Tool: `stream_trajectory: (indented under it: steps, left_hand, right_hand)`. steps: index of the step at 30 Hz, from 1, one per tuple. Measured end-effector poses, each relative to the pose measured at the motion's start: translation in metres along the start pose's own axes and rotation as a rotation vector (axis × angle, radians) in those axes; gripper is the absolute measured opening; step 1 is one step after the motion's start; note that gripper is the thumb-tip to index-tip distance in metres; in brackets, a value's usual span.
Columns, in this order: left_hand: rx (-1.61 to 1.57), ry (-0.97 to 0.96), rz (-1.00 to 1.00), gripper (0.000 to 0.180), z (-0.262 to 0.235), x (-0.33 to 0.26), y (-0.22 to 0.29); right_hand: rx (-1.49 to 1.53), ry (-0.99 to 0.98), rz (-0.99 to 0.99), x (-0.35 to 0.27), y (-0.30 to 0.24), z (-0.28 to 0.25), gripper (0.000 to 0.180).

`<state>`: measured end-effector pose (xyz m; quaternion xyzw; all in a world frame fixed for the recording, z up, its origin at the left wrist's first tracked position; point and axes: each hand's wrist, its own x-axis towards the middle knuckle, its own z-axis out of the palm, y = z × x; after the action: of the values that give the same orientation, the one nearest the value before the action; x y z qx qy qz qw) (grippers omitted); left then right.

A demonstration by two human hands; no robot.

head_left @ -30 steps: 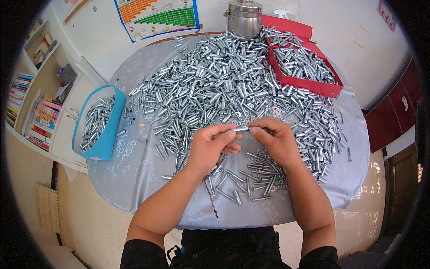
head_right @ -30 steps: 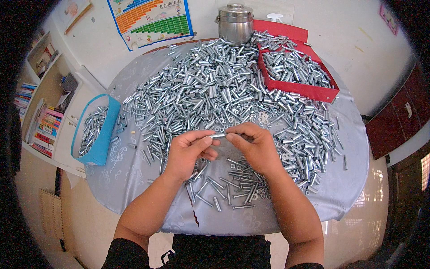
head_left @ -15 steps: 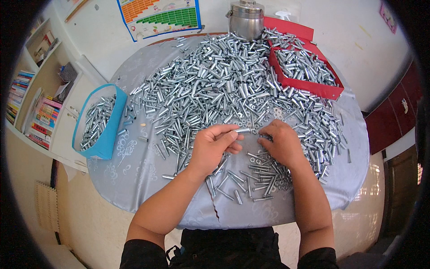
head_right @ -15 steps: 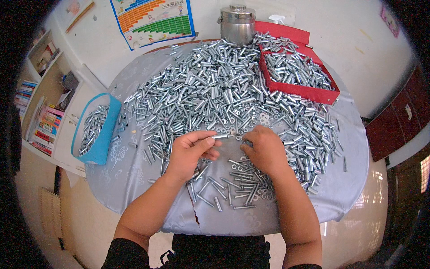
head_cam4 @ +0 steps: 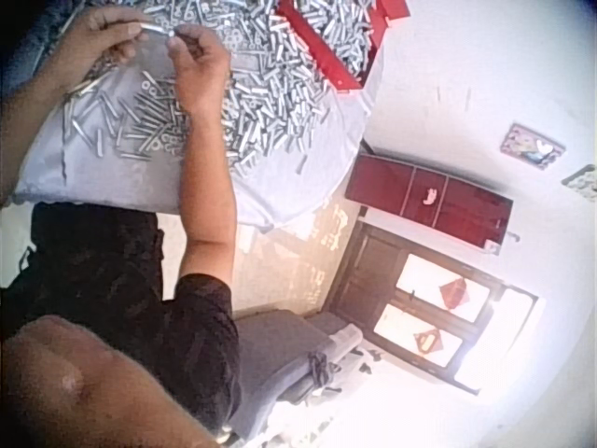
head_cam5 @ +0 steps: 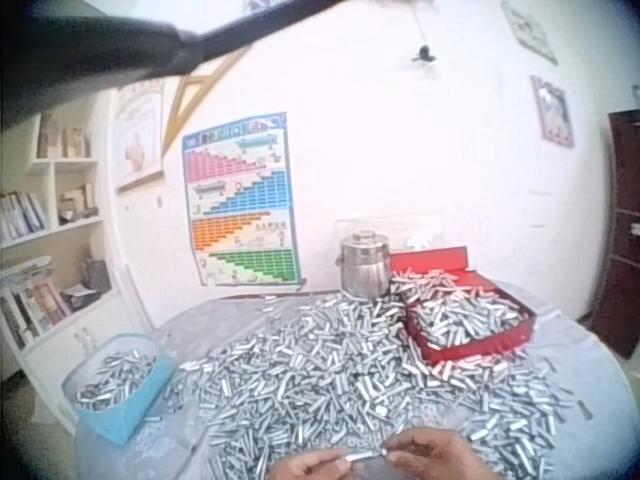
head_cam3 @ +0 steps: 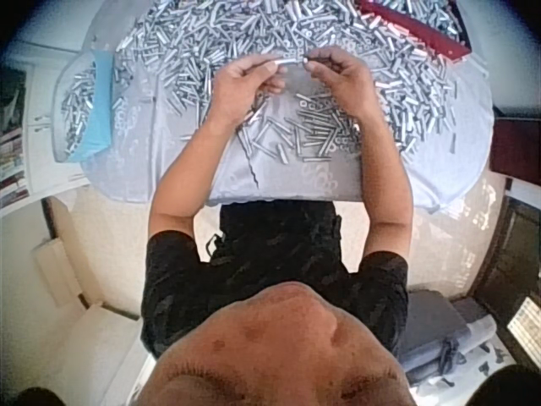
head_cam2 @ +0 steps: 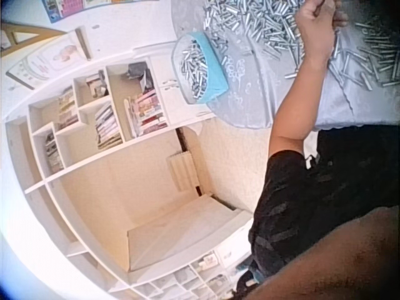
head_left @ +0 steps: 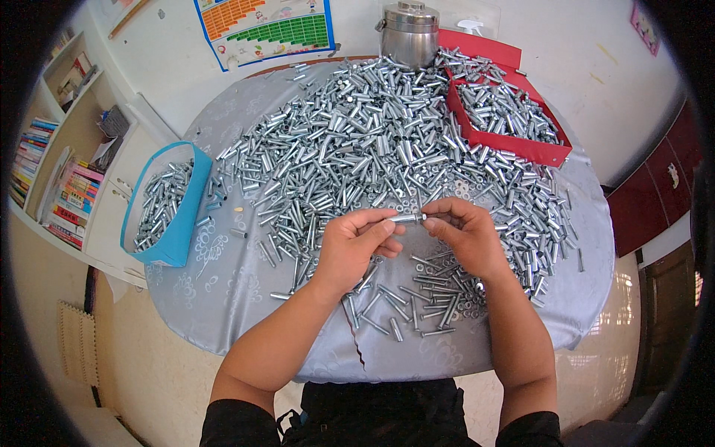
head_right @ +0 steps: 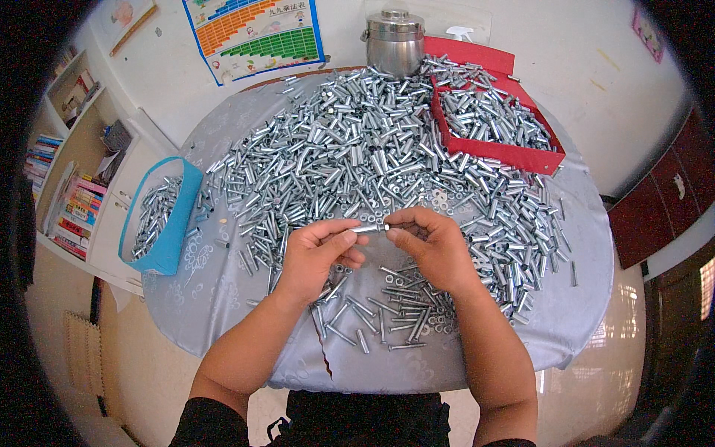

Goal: The person repeatedly picks up bolts and washers from a large pile on a table and threads the washers onto the bolts by hand. The person handles the fasteners one at a time, assembling them into pairs and placing them back onto the table.

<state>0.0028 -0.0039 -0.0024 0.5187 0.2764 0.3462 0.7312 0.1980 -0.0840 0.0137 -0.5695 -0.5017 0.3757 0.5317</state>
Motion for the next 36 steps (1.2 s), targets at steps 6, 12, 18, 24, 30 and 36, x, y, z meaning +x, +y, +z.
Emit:
stream_trajectory:
  steps: [6, 12, 18, 24, 30, 36]
  left_hand:
    - [0.011, -0.007, 0.010, 0.025, 0.001, 0.000, 0.000]
    - [0.057, -0.027, 0.008, 0.025, 0.002, -0.001, 0.002]
    - [0.019, -0.023, 0.004, 0.025, 0.002, -0.001, 0.003]
    - [0.019, -0.025, 0.003, 0.025, 0.001, -0.001, 0.004]
    - [0.024, -0.029, -0.001, 0.025, 0.003, -0.001, 0.004]
    - [0.036, -0.023, -0.011, 0.026, 0.000, -0.002, 0.003]
  right_hand:
    - [0.017, -0.007, 0.038, -0.001, -0.002, 0.002, 0.019]
    - [-0.059, -0.035, 0.096, 0.000, 0.004, 0.002, 0.023]
    - [-0.113, 0.094, 0.024, -0.001, -0.003, 0.004, 0.025]
    - [-0.064, 0.037, -0.052, 0.000, 0.007, 0.006, 0.017]
    - [0.031, -0.007, 0.163, -0.002, 0.002, -0.002, 0.020]
    - [-0.064, -0.014, -0.001, -0.001, 0.004, 0.002, 0.031]
